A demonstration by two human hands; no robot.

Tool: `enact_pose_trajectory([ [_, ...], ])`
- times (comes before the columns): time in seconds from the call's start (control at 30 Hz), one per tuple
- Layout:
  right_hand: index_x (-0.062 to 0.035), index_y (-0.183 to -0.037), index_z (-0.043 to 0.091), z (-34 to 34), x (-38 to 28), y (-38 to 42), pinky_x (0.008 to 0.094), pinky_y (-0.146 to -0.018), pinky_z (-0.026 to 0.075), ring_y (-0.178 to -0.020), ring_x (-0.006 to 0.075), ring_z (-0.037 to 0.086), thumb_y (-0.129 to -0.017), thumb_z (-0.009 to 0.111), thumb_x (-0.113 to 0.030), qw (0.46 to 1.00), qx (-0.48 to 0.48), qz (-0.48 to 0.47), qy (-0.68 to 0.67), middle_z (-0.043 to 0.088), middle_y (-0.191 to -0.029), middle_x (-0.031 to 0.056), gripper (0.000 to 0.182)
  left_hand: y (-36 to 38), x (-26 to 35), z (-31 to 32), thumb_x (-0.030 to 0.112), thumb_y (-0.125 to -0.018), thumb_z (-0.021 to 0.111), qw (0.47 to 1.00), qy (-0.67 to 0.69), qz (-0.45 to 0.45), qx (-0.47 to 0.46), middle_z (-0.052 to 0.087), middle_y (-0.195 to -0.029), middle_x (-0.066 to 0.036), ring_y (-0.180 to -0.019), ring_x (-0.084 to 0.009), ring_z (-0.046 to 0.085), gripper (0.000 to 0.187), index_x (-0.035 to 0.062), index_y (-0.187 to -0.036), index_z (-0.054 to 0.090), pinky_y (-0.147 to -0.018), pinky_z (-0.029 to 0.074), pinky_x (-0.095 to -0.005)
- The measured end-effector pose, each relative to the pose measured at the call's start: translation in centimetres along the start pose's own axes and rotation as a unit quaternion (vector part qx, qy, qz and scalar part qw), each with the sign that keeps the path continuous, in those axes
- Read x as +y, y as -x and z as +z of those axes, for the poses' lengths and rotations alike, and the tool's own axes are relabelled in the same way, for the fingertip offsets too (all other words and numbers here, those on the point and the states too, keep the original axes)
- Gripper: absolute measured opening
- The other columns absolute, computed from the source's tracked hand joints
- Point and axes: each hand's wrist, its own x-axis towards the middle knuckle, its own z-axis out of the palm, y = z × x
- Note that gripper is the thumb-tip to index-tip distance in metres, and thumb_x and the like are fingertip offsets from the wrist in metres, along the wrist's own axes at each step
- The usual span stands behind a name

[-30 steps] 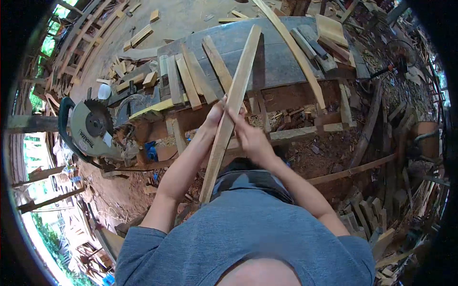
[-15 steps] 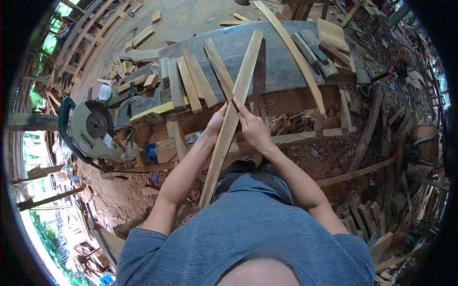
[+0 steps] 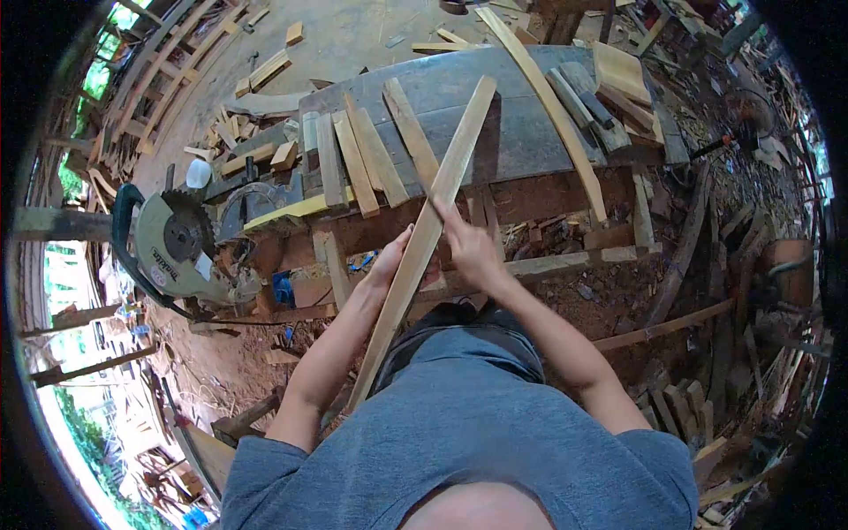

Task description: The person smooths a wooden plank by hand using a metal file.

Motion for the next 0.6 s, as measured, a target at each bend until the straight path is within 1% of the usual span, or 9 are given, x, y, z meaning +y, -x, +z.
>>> enact_pose_trajectory([
  [0.07,-0.0223,-0.144,0.037,-0.5,-2.2,3.5,0.0481,-0.079,0.047,-0.093,0.0457,0.061,-0.095,0.04,-0.014,0.991,-0.124,0.036,-0.027,0.059,-0.103,0.0314,0.05,0.7,-0.2,2.7,0.047,-0.101,0.032,0.967,-0.025,0.039,0.25,0.06,-0.078,-0.007,-0.066,-0.0181,0.06,0.047,0.0094,-0.109,0.059,-0.061,0.053,-0.0331],
  [0.13,-0.0231,-0.145,0.035,0.1,-1.8,3.6,0.0468,-0.081,0.047,-0.094,0.0464,0.06,-0.095,0.039,-0.012,0.99,-0.13,0.037,-0.032,0.06,-0.103,0.0301,0.051,1.2,-0.3,1.8,0.05,-0.1,0.033,0.966,-0.049,0.023,0.253,0.062,-0.077,-0.008,-0.065,-0.0199,0.06,0.049,0.0092,-0.104,0.06,-0.06,0.053,-0.0347],
  [0.2,-0.0217,-0.145,0.036,0.8,0.7,0.6,0.0468,-0.081,0.047,-0.098,0.0456,0.059,-0.096,0.039,-0.013,0.999,-0.041,-0.015,-0.028,0.059,-0.108,0.0292,0.05,1.1,-1.0,0.4,0.053,-0.098,0.035,0.965,-0.077,-0.002,0.249,0.064,-0.076,-0.009,-0.063,-0.0218,0.061,0.051,0.009,-0.1,0.062,-0.06,0.052,-0.0363],
  [0.27,-0.0195,-0.144,0.037,0.0,0.9,-2.6,0.0477,-0.082,0.047,-0.103,0.0442,0.057,-0.097,0.038,-0.015,0.999,-0.016,-0.002,-0.031,0.058,-0.114,0.0283,0.047,1.3,-1.4,-1.0,0.044,-0.101,0.035,0.999,-0.003,0.004,-0.054,0.068,-0.094,-0.006,-0.077,-0.018,0.068,0.045,0.0098,-0.118,0.058,-0.065,0.059,-0.0309],
  [0.3,-0.0183,-0.143,0.037,-0.5,0.2,-3.4,0.0482,-0.083,0.047,-0.104,0.0436,0.057,-0.097,0.038,-0.015,0.998,-0.037,0.046,-0.01,0.057,-0.117,0.0278,0.047,1.9,-1.4,-0.6,0.044,-0.101,0.035,0.998,-0.006,0.004,-0.054,0.068,-0.094,-0.006,-0.077,-0.018,0.068,0.045,0.0098,-0.118,0.058,-0.065,0.059,-0.0309],
  [0.33,-0.0171,-0.143,0.038,-0.9,-0.3,-4.0,0.0486,-0.083,0.047,-0.105,0.0431,0.056,-0.097,0.038,-0.016,0.994,-0.055,0.094,0.012,0.056,-0.119,0.0272,0.046,2.7,-1.4,0.3,0.045,-0.101,0.035,0.997,-0.042,0.006,0.068,0.068,-0.091,-0.004,-0.073,-0.0159,0.067,0.045,0.0102,-0.116,0.059,-0.062,0.058,-0.0295],
  [0.37,-0.0191,-0.143,0.038,-0.1,0.5,-2.9,0.0486,-0.082,0.047,-0.102,0.0433,0.058,-0.097,0.038,-0.016,0.999,-0.032,0.036,-0.007,0.058,-0.115,0.0276,0.046,3.1,-1.1,1.2,0.046,-0.101,0.036,0.979,-0.076,0.01,0.188,0.068,-0.088,-0.002,-0.069,-0.0138,0.066,0.045,0.0106,-0.115,0.059,-0.058,0.057,-0.028],
  [0.5,-0.0192,-0.143,0.038,0.3,-2.3,3.3,0.0471,-0.086,0.046,-0.104,0.0435,0.058,-0.097,0.039,-0.016,0.988,-0.137,0.045,-0.047,0.058,-0.115,0.0284,0.047,4.7,-1.1,2.8,0.047,-0.1,0.036,0.97,-0.065,0.023,0.232,0.067,-0.082,0.0,-0.063,-0.011,0.065,0.045,0.0116,-0.113,0.06,-0.055,0.056,-0.0264],
  [0.6,-0.0201,-0.141,0.04,1.0,0.2,-0.1,0.0495,-0.082,0.048,-0.099,0.0458,0.058,-0.095,0.04,-0.016,0.997,-0.037,0.006,-0.074,0.058,-0.113,0.0277,0.047,4.8,-1.3,3.4,0.047,-0.101,0.032,0.968,-0.138,-0.003,0.211,0.063,-0.078,-0.003,-0.065,-0.013,0.062,0.047,0.0095,-0.109,0.059,-0.059,0.053,-0.0283],
])
